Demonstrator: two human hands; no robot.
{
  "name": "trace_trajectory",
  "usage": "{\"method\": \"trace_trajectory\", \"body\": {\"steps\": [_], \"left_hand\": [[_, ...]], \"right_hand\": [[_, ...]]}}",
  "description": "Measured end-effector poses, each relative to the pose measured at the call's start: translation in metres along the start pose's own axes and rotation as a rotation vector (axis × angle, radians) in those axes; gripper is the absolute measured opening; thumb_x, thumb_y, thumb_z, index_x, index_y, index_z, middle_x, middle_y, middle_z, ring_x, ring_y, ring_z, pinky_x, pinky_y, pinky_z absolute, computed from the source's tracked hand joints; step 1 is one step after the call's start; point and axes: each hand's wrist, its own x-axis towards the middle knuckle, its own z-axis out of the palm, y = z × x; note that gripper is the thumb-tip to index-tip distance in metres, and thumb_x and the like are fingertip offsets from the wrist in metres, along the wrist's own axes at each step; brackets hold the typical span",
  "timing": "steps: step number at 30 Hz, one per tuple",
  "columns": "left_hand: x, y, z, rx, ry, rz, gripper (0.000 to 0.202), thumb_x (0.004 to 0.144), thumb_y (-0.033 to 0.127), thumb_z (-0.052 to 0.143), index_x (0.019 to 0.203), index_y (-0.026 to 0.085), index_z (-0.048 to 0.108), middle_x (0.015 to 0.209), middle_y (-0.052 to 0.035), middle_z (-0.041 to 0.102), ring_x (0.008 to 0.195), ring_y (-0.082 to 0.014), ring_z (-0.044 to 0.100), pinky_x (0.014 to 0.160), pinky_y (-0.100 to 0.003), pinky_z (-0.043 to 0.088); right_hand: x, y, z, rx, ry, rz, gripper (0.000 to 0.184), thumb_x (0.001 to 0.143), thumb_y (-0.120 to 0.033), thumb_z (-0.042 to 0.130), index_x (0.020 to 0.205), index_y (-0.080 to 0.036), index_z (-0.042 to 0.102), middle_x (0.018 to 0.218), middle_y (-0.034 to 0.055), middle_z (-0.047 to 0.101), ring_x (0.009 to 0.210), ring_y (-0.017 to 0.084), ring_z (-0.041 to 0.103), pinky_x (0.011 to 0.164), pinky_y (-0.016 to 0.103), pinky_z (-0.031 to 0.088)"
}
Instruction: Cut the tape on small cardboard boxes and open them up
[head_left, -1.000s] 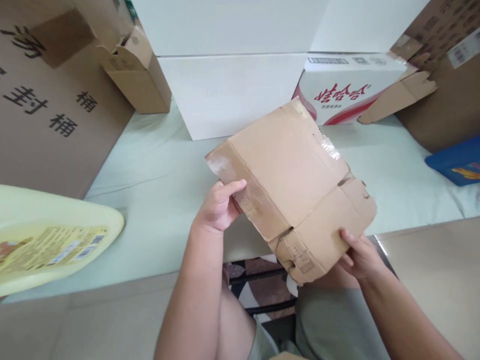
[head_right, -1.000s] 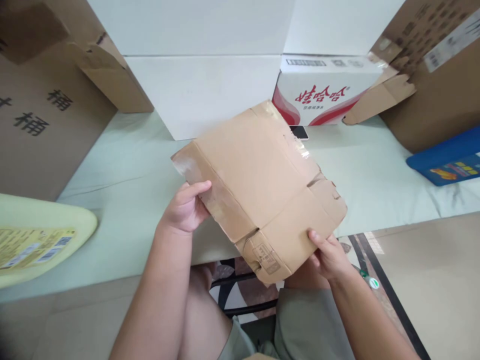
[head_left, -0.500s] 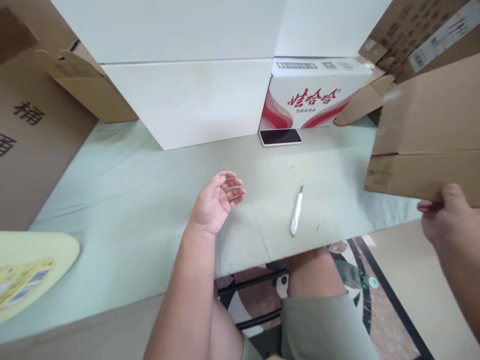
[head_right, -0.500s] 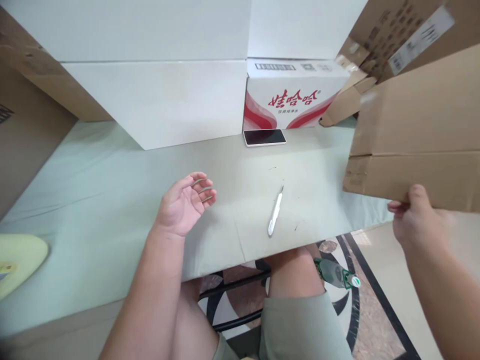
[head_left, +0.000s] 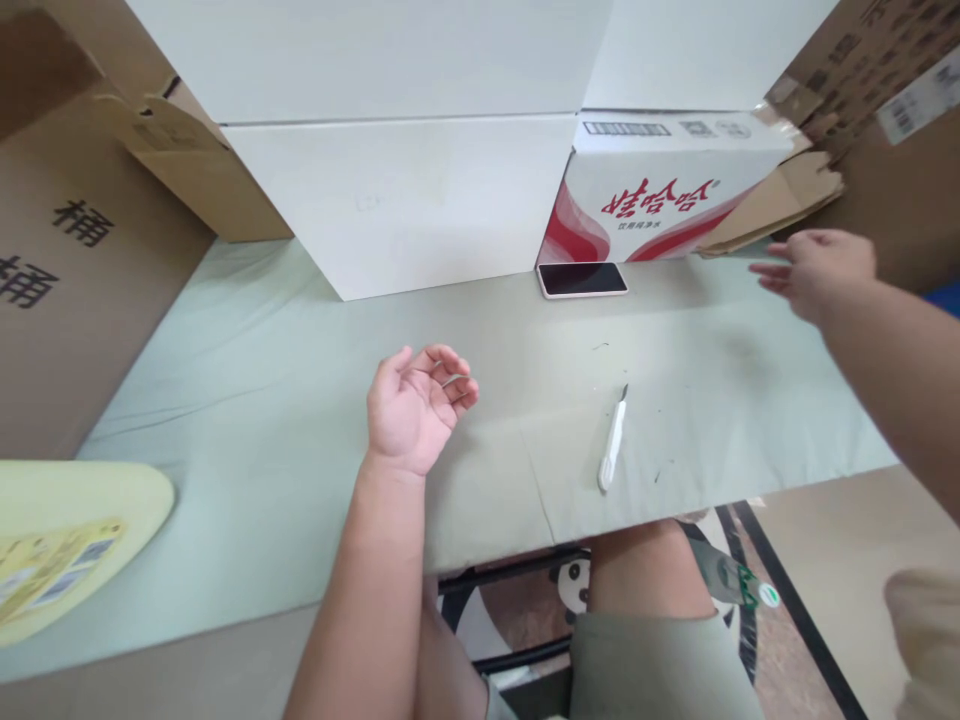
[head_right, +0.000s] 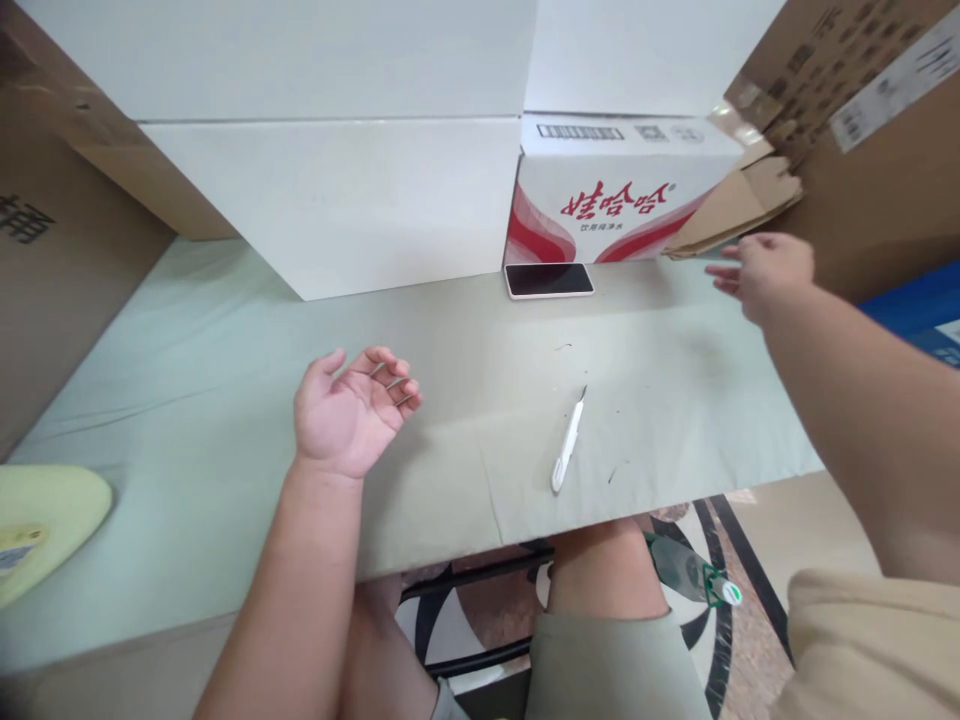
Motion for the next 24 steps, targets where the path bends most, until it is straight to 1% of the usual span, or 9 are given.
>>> {"method": "trace_trajectory", "body": {"steps": [2, 5, 8, 10, 12, 15, 18, 21, 24], "left_hand": [[0.0, 0.001, 0.0, -0.02, -0.002, 0.005, 0.033, 0.082, 0.047, 0.059, 0.072, 0.017, 0.066, 0.072, -0.0043, 0.066, 0.06, -0.0162, 0.065, 0.063, -0.029, 0.056], [-0.003, 0.003, 0.002, -0.05, -0.002, -0.002, 0.034, 0.084, 0.046, 0.054, 0.072, 0.016, 0.067, 0.071, -0.0052, 0.066, 0.058, -0.0164, 0.065, 0.061, -0.029, 0.056], [-0.009, 0.006, 0.002, -0.088, 0.018, 0.0, 0.036, 0.085, 0.044, 0.05, 0.07, 0.016, 0.066, 0.07, -0.0054, 0.065, 0.057, -0.0161, 0.064, 0.06, -0.029, 0.055], [-0.014, 0.01, 0.0, -0.123, 0.045, 0.023, 0.034, 0.085, 0.043, 0.05, 0.069, 0.017, 0.065, 0.068, -0.0047, 0.064, 0.056, -0.0155, 0.063, 0.059, -0.029, 0.055], [-0.02, 0.014, -0.003, -0.16, 0.071, 0.057, 0.031, 0.084, 0.041, 0.052, 0.069, 0.017, 0.064, 0.066, -0.0038, 0.063, 0.055, -0.0148, 0.061, 0.059, -0.028, 0.054], [-0.028, 0.023, -0.012, -0.195, 0.088, 0.1, 0.03, 0.084, 0.041, 0.052, 0.069, 0.018, 0.063, 0.065, -0.0031, 0.061, 0.055, -0.0139, 0.059, 0.058, -0.026, 0.053], [-0.037, 0.033, -0.027, -0.2, 0.098, 0.128, 0.03, 0.084, 0.042, 0.053, 0.07, 0.017, 0.063, 0.066, -0.0029, 0.061, 0.054, -0.0132, 0.059, 0.058, -0.026, 0.052], [-0.045, 0.045, -0.043, -0.209, 0.157, 0.172, 0.029, 0.084, 0.041, 0.053, 0.07, 0.018, 0.062, 0.066, -0.0024, 0.06, 0.055, -0.0124, 0.058, 0.059, -0.024, 0.051], [-0.052, 0.055, -0.056, -0.247, 0.206, 0.216, 0.028, 0.085, 0.039, 0.051, 0.07, 0.018, 0.061, 0.066, -0.0018, 0.058, 0.055, -0.0116, 0.057, 0.06, -0.023, 0.05]], "right_hand": [[-0.027, 0.011, -0.002, -0.115, -0.106, 0.019, 0.018, 0.101, -0.013, 0.046, 0.084, -0.017, 0.049, 0.117, 0.0165, 0.075, 0.068, 0.006, 0.072, 0.067, 0.03, 0.049], [-0.059, 0.02, -0.008, -0.189, -0.209, 0.009, 0.014, 0.105, -0.016, 0.047, 0.092, -0.02, 0.049, 0.117, 0.017, 0.073, 0.058, 0.004, 0.064, 0.067, 0.028, 0.051], [-0.085, 0.009, -0.007, -0.255, -0.335, -0.032, 0.01, 0.104, -0.016, 0.047, 0.096, -0.02, 0.052, 0.111, 0.0127, 0.071, 0.06, 0.006, 0.064, 0.066, 0.027, 0.049], [-0.105, -0.005, 0.004, -0.287, -0.43, -0.091, 0.009, 0.102, -0.015, 0.05, 0.099, -0.02, 0.057, 0.106, 0.0089, 0.071, 0.062, 0.007, 0.064, 0.065, 0.026, 0.048], [-0.131, -0.02, 0.022, -0.303, -0.524, -0.162, 0.01, 0.099, -0.013, 0.054, 0.1, -0.02, 0.061, 0.1, 0.006, 0.071, 0.064, 0.009, 0.065, 0.065, 0.026, 0.047], [-0.177, -0.041, 0.06, -0.313, -0.708, -0.315, 0.015, 0.094, -0.011, 0.057, 0.103, -0.019, 0.065, 0.095, 0.0046, 0.073, 0.065, 0.012, 0.066, 0.063, 0.027, 0.048], [-0.233, -0.057, 0.101, -0.301, -0.9, -0.467, 0.018, 0.092, -0.01, 0.057, 0.105, -0.018, 0.067, 0.092, 0.0037, 0.074, 0.065, 0.012, 0.067, 0.061, 0.025, 0.049], [-0.292, -0.071, 0.142, -0.253, -1.087, -0.64, 0.018, 0.093, -0.013, 0.056, 0.107, -0.018, 0.067, 0.091, 0.0029, 0.075, 0.064, 0.011, 0.067, 0.063, 0.025, 0.051], [-0.351, -0.085, 0.194, -0.175, -1.236, -0.807, 0.019, 0.093, -0.016, 0.056, 0.109, -0.019, 0.066, 0.096, 0.0035, 0.074, 0.066, 0.012, 0.069, 0.067, 0.028, 0.056]]}}
